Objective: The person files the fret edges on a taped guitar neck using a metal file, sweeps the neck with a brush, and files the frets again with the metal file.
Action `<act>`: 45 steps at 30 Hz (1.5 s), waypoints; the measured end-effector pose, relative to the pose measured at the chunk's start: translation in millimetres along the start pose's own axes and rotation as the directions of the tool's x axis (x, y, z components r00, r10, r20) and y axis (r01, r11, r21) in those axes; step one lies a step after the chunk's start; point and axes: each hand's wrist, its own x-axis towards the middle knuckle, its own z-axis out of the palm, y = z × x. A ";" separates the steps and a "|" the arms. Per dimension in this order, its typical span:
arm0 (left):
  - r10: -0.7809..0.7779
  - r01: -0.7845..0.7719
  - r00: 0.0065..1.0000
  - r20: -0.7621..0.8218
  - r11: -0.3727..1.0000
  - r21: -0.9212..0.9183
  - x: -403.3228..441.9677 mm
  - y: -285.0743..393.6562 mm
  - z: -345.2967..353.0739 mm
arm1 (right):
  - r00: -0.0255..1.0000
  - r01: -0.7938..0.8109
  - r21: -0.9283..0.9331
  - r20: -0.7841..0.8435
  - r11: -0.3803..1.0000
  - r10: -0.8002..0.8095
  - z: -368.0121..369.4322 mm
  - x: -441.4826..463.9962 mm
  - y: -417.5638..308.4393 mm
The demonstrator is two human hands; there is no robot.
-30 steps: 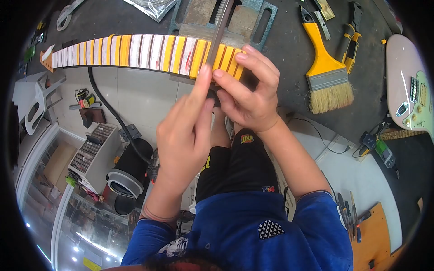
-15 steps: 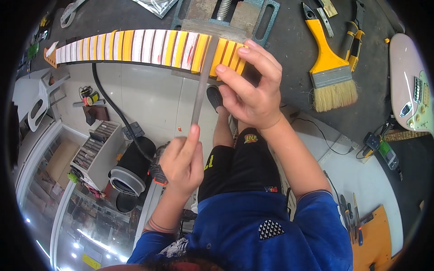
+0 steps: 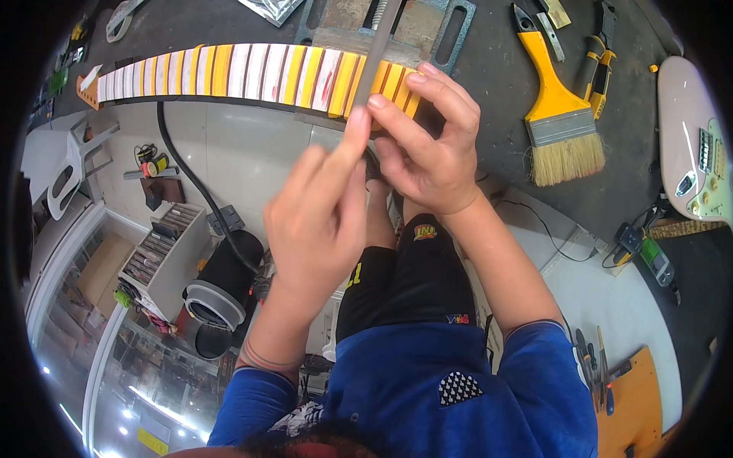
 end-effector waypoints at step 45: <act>-0.036 0.039 0.999 0.022 0.987 -0.155 -47.3 -17.8 -3.3 | 0.999 -0.012 0.015 0.030 1.000 0.012 -4.4 0.9 -1.9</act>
